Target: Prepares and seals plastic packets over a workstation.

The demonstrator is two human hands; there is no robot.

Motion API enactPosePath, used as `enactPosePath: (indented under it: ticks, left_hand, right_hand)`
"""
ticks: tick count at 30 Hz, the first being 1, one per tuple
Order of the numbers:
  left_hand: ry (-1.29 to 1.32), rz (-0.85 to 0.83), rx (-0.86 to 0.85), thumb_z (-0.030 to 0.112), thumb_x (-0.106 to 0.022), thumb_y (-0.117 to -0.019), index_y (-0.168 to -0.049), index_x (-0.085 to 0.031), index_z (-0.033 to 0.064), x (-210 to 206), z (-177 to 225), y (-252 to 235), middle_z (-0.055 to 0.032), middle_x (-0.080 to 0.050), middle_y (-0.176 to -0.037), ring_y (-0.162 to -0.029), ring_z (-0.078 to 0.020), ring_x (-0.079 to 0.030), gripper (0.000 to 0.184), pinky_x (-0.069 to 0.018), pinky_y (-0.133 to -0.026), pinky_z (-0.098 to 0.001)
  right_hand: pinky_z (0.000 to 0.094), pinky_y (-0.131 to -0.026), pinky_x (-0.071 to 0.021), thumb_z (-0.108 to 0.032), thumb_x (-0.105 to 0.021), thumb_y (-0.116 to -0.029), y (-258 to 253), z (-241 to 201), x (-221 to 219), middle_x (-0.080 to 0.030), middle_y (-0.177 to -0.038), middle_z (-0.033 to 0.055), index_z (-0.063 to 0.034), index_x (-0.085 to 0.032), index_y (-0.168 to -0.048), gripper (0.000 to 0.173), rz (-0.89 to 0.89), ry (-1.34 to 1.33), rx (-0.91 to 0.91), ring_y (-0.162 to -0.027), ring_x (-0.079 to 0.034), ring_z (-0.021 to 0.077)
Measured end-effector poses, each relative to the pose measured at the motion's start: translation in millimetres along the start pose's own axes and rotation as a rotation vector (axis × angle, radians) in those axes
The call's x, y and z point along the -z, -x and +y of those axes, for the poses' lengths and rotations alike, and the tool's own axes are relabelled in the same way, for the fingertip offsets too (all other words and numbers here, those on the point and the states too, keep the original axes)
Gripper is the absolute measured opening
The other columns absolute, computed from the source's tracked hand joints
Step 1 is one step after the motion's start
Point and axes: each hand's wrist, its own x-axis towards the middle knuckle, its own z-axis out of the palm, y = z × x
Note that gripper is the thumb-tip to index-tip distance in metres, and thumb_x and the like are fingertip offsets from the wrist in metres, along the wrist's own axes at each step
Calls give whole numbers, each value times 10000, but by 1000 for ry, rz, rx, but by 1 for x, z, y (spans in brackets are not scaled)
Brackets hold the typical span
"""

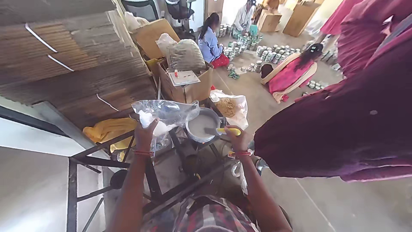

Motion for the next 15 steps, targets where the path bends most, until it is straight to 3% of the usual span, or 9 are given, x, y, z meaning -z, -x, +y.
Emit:
enactPosePath:
  ticks: [3, 6, 11, 15]
  left_hand:
    - [-35, -23, -53, 345, -790, -909, -1382, -552, -8, 0, 1, -4, -235, -641, -1280, -1178, -315, -637, 636, -490, -1032, -536]
    - [-121, -75, -129, 346, -784, -914, -1398, -555, -9, 0, 3, -7, -254, -642, -1276, -1185, -348, -634, 643, -474, -1041, -567]
    - [-147, -99, -130, 356, -783, -915, -1407, -552, 10, -4, 10, -8, -240, -648, -1284, -1206, -355, -628, 644, -463, -1056, -581]
    - [-153, -127, -161, 328, -786, -915, -1362, -578, -9, -4, 14, -7, -243, -662, -1235, -1147, -348, -651, 597, -480, -1026, -575]
  right_hand:
    - [365, -743, -613, -183, -724, -939, -2, 1, 1, -748, -887, 64, -50, -751, -1042, 170, 47, 2, -26, -761, -713, 136]
    - [378, -786, -597, -170, -720, -948, -2, -2, -1, -751, -929, 75, -43, -754, -1067, 178, 36, 34, -25, -809, -712, 144]
    - [375, -791, -620, -173, -732, -941, -4, 1, 1, -756, -931, 61, -66, -760, -1046, 153, 38, 2, -59, -810, -726, 134]
    - [354, -788, -624, -165, -720, -946, -2, 2, 3, -754, -925, 60, -54, -756, -1045, 153, 36, -17, -56, -809, -726, 124]
